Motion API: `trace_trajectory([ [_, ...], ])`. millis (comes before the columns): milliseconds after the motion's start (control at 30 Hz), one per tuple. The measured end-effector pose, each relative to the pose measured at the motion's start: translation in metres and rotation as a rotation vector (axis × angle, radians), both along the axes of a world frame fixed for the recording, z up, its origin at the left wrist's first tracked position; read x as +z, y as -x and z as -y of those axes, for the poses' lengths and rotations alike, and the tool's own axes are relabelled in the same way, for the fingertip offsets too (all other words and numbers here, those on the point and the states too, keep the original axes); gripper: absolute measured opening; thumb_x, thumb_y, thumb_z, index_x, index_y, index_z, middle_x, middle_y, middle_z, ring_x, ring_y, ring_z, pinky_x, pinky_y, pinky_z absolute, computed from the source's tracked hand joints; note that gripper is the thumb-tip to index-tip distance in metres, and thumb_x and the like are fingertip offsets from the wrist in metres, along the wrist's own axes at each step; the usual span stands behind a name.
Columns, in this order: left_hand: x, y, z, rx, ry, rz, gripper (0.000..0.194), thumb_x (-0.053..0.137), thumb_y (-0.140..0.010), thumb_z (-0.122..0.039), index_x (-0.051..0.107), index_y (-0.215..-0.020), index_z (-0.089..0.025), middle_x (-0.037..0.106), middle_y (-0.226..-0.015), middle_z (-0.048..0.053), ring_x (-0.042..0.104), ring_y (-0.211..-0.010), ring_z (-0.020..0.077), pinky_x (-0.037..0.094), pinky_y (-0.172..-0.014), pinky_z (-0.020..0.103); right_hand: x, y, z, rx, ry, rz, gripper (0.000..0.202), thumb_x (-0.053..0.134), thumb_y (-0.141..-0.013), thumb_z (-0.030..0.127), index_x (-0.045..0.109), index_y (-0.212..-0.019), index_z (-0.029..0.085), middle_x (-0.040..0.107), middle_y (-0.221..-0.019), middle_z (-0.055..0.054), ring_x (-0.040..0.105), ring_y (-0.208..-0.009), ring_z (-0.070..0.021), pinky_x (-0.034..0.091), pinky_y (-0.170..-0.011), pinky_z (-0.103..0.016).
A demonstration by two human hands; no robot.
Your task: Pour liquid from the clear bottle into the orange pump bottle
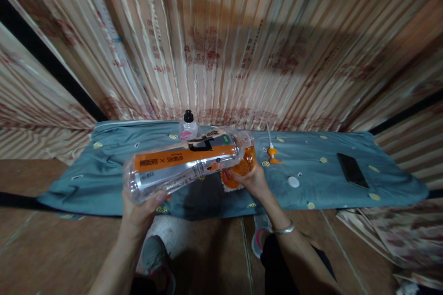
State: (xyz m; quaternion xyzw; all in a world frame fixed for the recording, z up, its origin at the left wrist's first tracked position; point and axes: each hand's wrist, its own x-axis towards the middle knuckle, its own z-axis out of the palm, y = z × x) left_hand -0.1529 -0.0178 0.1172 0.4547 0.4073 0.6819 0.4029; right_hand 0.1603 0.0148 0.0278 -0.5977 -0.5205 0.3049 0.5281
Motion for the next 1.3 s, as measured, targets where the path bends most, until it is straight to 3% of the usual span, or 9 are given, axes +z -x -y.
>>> trace_trajectory([
  [200, 0.0001, 0.0014, 0.0001, -0.02, 0.019, -0.052, 0.077, 0.11, -0.063, -0.069, 0.079, -0.118, -0.025, 0.075, -0.074, 0.0, 0.064, -0.044, 0.0224, 0.057, -0.037, 0.036, -0.0048, -0.0016, -0.0005, -0.003, 0.008, 0.007, 0.084, 0.111, -0.061, 0.046, 0.077, -0.135, 0.027, 0.095, -0.124, -0.012, 0.093, -0.116, -0.0406, 0.078, -0.107, -0.056],
  [433, -0.0009, 0.0053, -0.0006, -0.057, 0.02, -0.066, 0.086, 0.11, -0.064, -0.065, 0.078, -0.133, -0.025, 0.075, -0.073, -0.001, 0.065, -0.045, 0.0241, 0.058, -0.039, 0.038, -0.0053, -0.0022, -0.0004, -0.02, 0.019, 0.013, 0.082, 0.112, -0.061, 0.045, 0.078, -0.133, 0.028, 0.095, -0.122, -0.011, 0.093, -0.115, -0.0406, 0.077, -0.107, -0.057],
  [600, 0.005, -0.0004, 0.0013, -0.007, 0.026, -0.008, 0.096, 0.113, -0.059, -0.065, 0.077, -0.139, -0.024, 0.076, -0.079, 0.0, 0.062, -0.046, 0.0216, 0.055, -0.039, 0.036, -0.005, -0.0036, -0.0005, -0.007, 0.025, 0.031, 0.079, 0.112, -0.062, 0.048, 0.078, -0.13, 0.026, 0.095, -0.123, -0.012, 0.093, -0.116, -0.0416, 0.077, -0.108, -0.058],
  [900, 0.0003, 0.0046, -0.0009, -0.026, 0.012, -0.069, 0.071, 0.11, -0.063, -0.064, 0.079, -0.114, -0.026, 0.075, -0.073, 0.001, 0.064, -0.046, 0.0234, 0.057, -0.037, 0.037, -0.0063, -0.0052, -0.0007, 0.004, 0.011, 0.04, 0.081, 0.111, -0.063, 0.048, 0.078, -0.133, 0.026, 0.094, -0.124, -0.012, 0.092, -0.117, -0.0419, 0.078, -0.106, -0.057],
  [1033, 0.001, 0.0043, -0.0006, -0.041, 0.02, -0.064, 0.069, 0.11, -0.062, -0.065, 0.078, -0.109, -0.026, 0.074, -0.07, 0.0, 0.063, -0.045, 0.0237, 0.057, -0.036, 0.038, -0.0022, -0.0025, 0.0, 0.01, -0.018, 0.015, 0.08, 0.11, -0.062, 0.046, 0.078, -0.133, 0.027, 0.095, -0.123, -0.011, 0.093, -0.116, -0.0399, 0.078, -0.105, -0.055],
  [1300, 0.0066, -0.0006, 0.0017, -0.02, 0.009, -0.039, 0.085, 0.111, -0.062, -0.065, 0.08, -0.13, -0.024, 0.074, -0.07, 0.0, 0.061, -0.044, 0.0232, 0.053, -0.037, 0.036, -0.0031, -0.0009, -0.0003, -0.011, 0.024, -0.008, 0.079, 0.111, -0.061, 0.047, 0.078, -0.129, 0.027, 0.095, -0.123, -0.011, 0.093, -0.116, -0.0413, 0.077, -0.108, -0.058],
])
